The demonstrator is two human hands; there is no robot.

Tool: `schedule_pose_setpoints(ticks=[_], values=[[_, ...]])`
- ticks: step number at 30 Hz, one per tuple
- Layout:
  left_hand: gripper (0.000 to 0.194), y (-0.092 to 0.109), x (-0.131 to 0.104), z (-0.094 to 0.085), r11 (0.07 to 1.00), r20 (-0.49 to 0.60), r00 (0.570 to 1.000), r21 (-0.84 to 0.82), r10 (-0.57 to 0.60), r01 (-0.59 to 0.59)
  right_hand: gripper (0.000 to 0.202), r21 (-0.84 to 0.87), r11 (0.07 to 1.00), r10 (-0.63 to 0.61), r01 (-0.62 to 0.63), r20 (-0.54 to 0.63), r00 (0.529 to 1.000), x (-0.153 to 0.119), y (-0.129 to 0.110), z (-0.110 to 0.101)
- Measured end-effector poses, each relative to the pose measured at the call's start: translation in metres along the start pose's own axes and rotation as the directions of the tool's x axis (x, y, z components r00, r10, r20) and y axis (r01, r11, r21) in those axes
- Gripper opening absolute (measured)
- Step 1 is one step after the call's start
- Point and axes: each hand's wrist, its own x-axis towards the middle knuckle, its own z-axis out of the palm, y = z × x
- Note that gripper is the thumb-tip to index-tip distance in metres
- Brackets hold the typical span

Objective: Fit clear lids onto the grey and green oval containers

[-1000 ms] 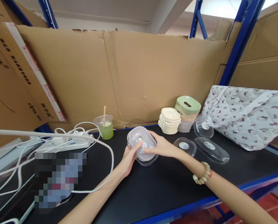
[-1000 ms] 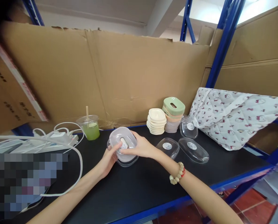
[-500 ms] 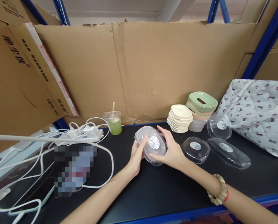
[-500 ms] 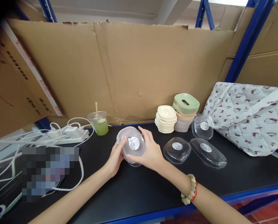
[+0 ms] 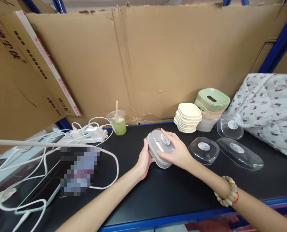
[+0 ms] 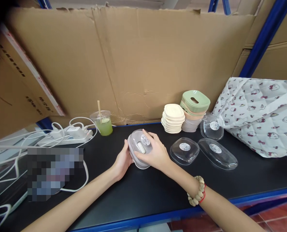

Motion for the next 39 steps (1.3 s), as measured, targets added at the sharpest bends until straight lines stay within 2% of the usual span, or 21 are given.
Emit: schedule_pose_setpoints(ticks=[5,7,10,12,15,17,19,24,26,30,33,36,37,38,39], values=[[0.058,-0.001,-0.003,-0.002,0.998,0.133,0.989,0.001,0.064,-0.064,0.083,-0.03,0.999,0.031,-0.03,0.014,0.999,-0.004,-0.006,0.003],[0.054,-0.001,-0.004,-0.002,0.995,0.147,0.985,0.029,0.093,-0.098,0.078,-0.006,1.0,0.021,-0.021,0.027,0.999,-0.005,-0.005,0.003],[0.058,0.001,-0.005,-0.004,0.983,0.071,0.985,0.079,0.159,-0.164,0.076,0.147,0.989,-0.033,0.032,0.008,0.999,-0.002,-0.002,0.003],[0.063,0.003,-0.005,-0.005,0.96,0.054,0.967,0.118,0.25,-0.255,0.09,0.311,0.95,-0.001,0.006,-0.017,1.0,0.0,-0.001,0.002],[0.065,0.008,-0.005,-0.007,0.882,0.193,0.898,0.194,0.395,-0.429,0.111,0.509,0.854,0.097,-0.109,0.051,0.994,0.002,-0.003,-0.001],[0.062,0.01,-0.007,-0.008,0.828,0.301,0.845,0.228,0.441,-0.513,0.104,0.563,0.812,0.091,-0.152,0.135,0.987,0.001,-0.005,-0.004],[0.057,0.012,-0.009,-0.009,0.801,0.352,0.819,0.241,0.454,-0.548,0.093,0.584,0.796,0.073,-0.162,0.172,0.982,0.0,-0.007,-0.006],[0.052,0.014,-0.01,-0.011,0.811,0.38,0.814,0.224,0.439,-0.541,0.079,0.582,0.803,0.065,-0.13,0.131,0.989,-0.003,-0.009,-0.007],[0.055,0.014,-0.011,-0.012,0.776,0.42,0.791,0.261,0.444,-0.574,0.075,0.561,0.82,0.058,-0.108,0.106,0.993,-0.004,-0.009,-0.006],[0.064,0.009,-0.011,-0.01,0.627,0.43,0.68,0.282,0.594,-0.726,0.074,0.507,0.862,-0.02,-0.015,0.064,0.998,-0.008,-0.007,-0.004],[0.055,0.006,-0.011,-0.01,0.484,0.439,0.558,0.277,0.704,-0.83,0.082,0.518,0.849,-0.141,0.104,0.033,0.989,-0.013,-0.006,-0.005],[0.048,0.004,-0.013,-0.011,0.35,0.468,0.429,0.249,0.773,-0.903,0.09,0.564,0.791,-0.281,0.237,-0.009,0.96,-0.017,-0.006,-0.007],[0.048,0.004,-0.015,-0.011,0.326,0.467,0.402,0.238,0.787,-0.915,0.09,0.576,0.775,-0.306,0.261,-0.02,0.952,-0.018,-0.007,-0.008],[0.047,0.005,-0.017,-0.011,0.323,0.46,0.4,0.239,0.793,-0.916,0.089,0.587,0.764,-0.312,0.268,-0.027,0.95,-0.018,-0.008,-0.008],[0.046,0.006,-0.02,-0.01,0.338,0.445,0.419,0.252,0.792,-0.907,0.088,0.595,0.761,-0.301,0.259,-0.029,0.953,-0.017,-0.008,-0.008]])
